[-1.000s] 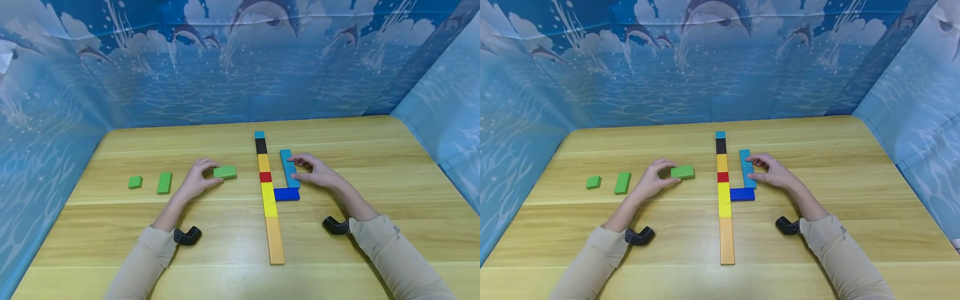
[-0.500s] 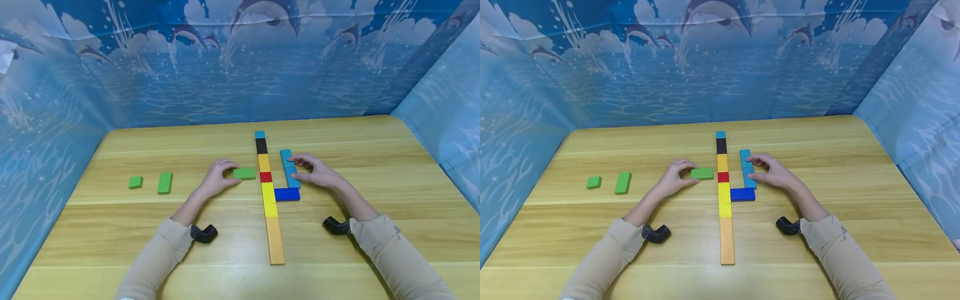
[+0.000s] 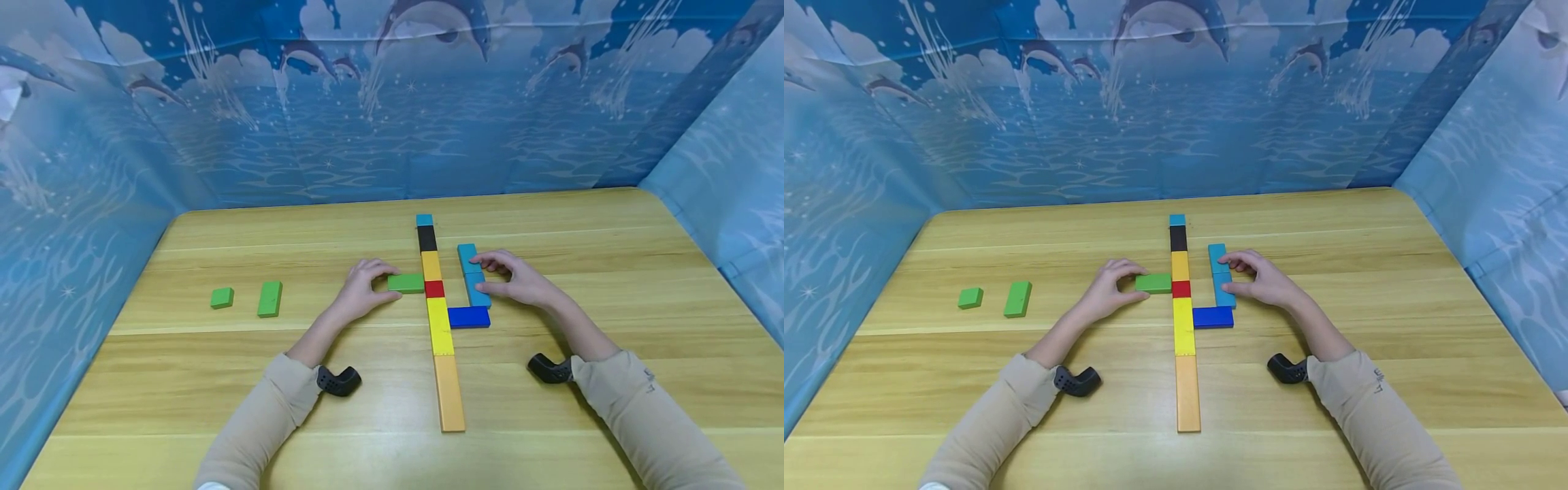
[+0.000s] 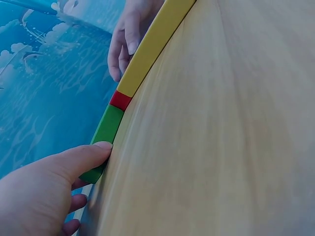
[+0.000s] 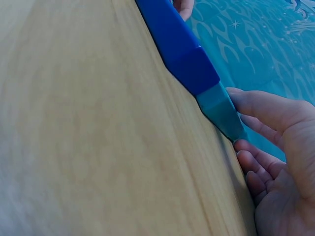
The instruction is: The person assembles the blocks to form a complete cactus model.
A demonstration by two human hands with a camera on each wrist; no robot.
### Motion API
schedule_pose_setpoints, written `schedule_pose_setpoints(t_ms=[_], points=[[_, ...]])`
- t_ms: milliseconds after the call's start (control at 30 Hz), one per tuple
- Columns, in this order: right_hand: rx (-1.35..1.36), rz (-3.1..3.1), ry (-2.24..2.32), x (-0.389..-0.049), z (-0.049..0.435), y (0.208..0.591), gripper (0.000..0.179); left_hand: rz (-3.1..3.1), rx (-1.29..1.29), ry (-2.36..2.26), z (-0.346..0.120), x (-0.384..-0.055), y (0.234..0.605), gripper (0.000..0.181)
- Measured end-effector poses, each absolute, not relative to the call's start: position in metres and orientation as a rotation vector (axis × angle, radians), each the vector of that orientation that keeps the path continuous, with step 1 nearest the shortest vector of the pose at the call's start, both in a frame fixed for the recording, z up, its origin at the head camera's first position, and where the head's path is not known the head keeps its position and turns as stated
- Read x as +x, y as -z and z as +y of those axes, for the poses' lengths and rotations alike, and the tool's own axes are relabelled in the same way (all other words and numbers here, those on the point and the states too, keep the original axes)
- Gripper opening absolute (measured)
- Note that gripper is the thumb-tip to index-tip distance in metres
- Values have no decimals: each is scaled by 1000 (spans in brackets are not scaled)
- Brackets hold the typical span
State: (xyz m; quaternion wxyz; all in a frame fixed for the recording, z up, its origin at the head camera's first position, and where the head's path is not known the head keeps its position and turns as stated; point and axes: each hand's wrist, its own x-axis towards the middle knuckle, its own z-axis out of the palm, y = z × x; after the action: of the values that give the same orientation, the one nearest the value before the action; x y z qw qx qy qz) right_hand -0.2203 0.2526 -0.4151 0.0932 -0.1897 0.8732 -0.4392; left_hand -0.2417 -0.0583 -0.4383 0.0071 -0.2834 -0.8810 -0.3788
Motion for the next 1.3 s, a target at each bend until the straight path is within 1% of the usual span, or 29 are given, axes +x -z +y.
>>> schedule_pose_setpoints(t_ms=[100,200,433,667,800,1067,1300], points=[[-560,2586,1312,-221,253,416,46,-2756,-888,1184,-57,-241,438,36],[-576,2587,1314,-227,259,427,47,-2754,-887,1187,-57,-241,438,36],[-580,2590,1314,-227,259,427,47,-2755,-879,1204,-57,-241,438,37],[-574,2593,1306,-218,250,411,46,-2757,-871,1302,-70,-239,428,48],[-567,2578,1316,-213,247,403,46,-2744,-823,1323,-95,-237,420,52],[-557,2573,1313,-223,258,423,47,-2720,-651,1323,-167,-229,415,55],[-564,2569,1323,-225,258,425,48,-2771,-575,1189,-217,-221,416,62]])
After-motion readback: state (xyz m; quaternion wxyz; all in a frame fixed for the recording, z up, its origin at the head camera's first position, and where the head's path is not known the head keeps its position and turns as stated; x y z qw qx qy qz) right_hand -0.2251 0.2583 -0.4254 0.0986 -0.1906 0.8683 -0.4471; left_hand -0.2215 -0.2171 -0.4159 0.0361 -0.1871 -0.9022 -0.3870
